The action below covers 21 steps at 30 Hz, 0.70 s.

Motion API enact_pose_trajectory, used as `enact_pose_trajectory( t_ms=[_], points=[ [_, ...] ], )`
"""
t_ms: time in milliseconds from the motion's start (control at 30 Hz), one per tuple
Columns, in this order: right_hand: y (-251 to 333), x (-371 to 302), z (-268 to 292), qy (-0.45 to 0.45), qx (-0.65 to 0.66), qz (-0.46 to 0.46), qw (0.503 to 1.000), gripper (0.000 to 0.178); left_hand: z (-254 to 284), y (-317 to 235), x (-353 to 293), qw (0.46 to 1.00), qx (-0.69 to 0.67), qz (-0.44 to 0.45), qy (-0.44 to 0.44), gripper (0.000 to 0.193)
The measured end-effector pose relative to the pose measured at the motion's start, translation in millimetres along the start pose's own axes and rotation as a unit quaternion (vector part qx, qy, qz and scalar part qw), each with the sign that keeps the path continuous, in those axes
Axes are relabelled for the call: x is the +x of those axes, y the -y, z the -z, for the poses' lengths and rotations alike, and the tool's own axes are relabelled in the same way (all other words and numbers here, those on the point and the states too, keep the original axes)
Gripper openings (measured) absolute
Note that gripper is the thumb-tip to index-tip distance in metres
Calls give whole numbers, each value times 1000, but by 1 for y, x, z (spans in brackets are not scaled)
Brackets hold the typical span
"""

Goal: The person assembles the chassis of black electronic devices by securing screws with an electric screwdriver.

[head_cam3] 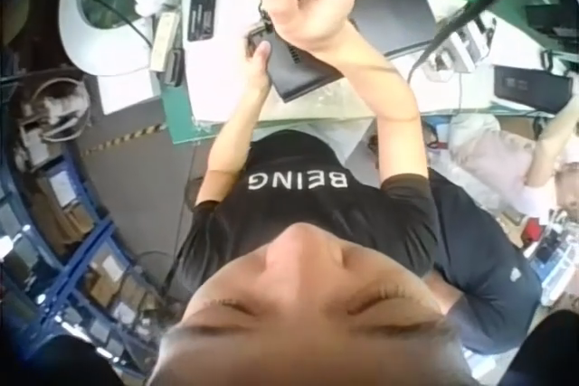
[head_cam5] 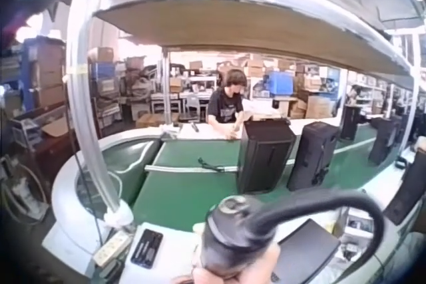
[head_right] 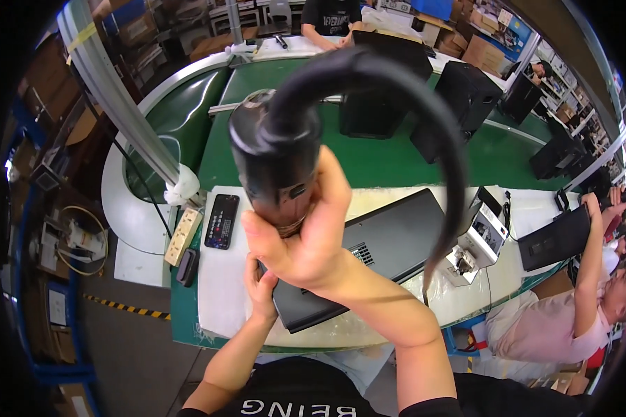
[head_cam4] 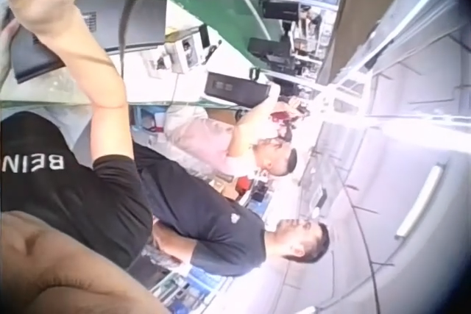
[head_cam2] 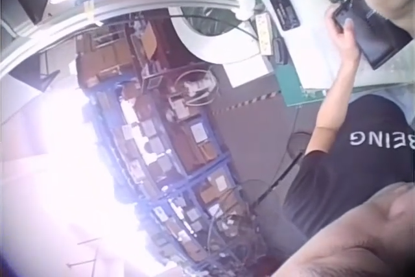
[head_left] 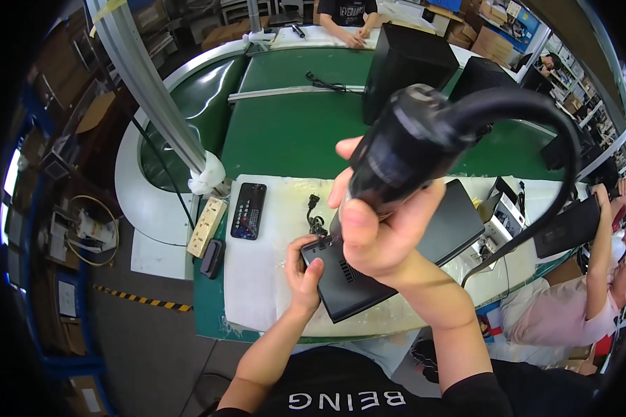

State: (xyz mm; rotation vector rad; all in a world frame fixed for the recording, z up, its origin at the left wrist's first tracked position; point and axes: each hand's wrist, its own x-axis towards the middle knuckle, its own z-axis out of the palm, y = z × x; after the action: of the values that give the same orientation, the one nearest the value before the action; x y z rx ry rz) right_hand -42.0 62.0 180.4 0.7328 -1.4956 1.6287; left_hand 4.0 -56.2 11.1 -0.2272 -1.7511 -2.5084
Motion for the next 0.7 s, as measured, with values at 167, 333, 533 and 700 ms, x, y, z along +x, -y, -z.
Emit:
enact_pose_trajectory(
  t_ms=[167,333,533,700],
  points=[
    [-8,-8,-5,42,44,-50,997,70,1,2,1,1000,-23,16,-2,45],
    [-14,-14,-1,99,-1,-72,993,66,-4,-6,0,1000,-13,9,-7,47],
    [-19,-22,-5,83,18,-66,994,71,-4,-7,0,1000,-7,14,-4,48],
    [-21,-22,-11,79,-98,22,992,74,-6,-14,-1,1000,5,-10,-17,46]
  ],
)
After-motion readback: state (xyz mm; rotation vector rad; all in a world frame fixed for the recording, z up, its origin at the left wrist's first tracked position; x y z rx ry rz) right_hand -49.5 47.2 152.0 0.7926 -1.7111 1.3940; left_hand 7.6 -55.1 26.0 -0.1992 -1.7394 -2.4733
